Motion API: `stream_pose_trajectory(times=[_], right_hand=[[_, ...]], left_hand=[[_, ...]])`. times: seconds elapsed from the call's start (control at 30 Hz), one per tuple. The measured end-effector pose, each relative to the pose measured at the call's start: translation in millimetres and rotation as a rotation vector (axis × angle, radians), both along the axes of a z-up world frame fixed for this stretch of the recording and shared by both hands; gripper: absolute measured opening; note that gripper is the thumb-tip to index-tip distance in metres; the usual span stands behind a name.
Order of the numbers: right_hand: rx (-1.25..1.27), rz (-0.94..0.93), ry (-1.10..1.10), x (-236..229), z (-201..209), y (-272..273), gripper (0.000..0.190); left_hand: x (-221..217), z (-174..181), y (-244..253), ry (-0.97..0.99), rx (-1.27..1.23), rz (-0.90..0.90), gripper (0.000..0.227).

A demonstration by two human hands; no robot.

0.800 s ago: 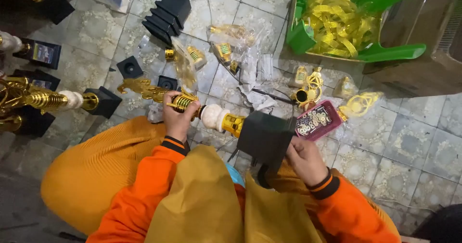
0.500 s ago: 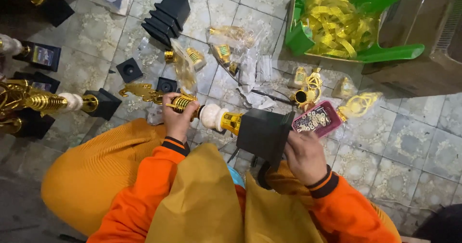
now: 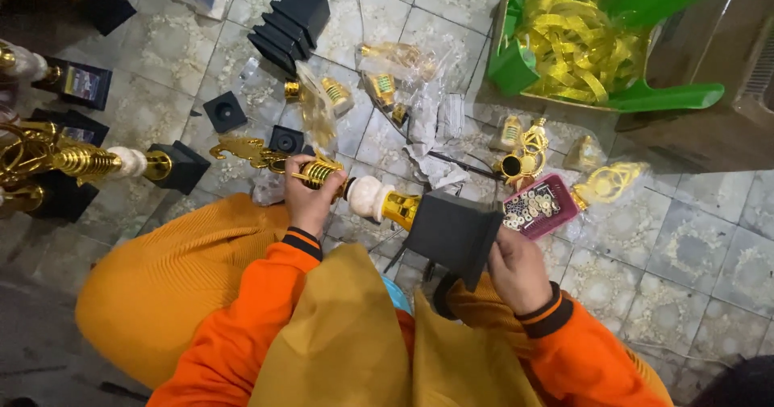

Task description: Assembling trophies by threading gold-colored plastic components and bases onto a central metal rod.

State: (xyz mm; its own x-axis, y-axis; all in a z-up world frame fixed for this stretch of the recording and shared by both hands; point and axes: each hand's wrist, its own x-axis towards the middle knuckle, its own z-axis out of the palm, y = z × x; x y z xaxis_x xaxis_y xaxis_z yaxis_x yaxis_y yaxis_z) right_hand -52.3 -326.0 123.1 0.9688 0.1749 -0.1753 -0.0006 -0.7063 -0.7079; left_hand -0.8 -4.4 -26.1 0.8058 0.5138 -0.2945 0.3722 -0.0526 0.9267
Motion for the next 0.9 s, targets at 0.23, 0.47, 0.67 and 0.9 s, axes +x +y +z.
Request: stream_pose_trajectory(times=[0.23,0.47,0.67,0.9], right_hand=[[-0.198,0.106,-0.246,7.0,-14.1,-8.3,0.02],[-0.406,0.271,-0.635,17.5,-0.7,-7.3,0.011],[-0.273,0.387,-0.784,31.7,20.9,-2.7,0.008],[-0.42,0.467,-0.957,37.1,32.9,-6.4,0.014]], left_hand=[[1.6,15.0,-2.9,0.045,0.008,0.011,0.063],[2.0,10.8,-3.1,0.08,-0.032,0.043,0.064],[0.8,9.6,0.2,0.113,-0.134,0.06,0.065],[3.9,25.8,-4.2,0.098,-0.151,0.052,0.063]])
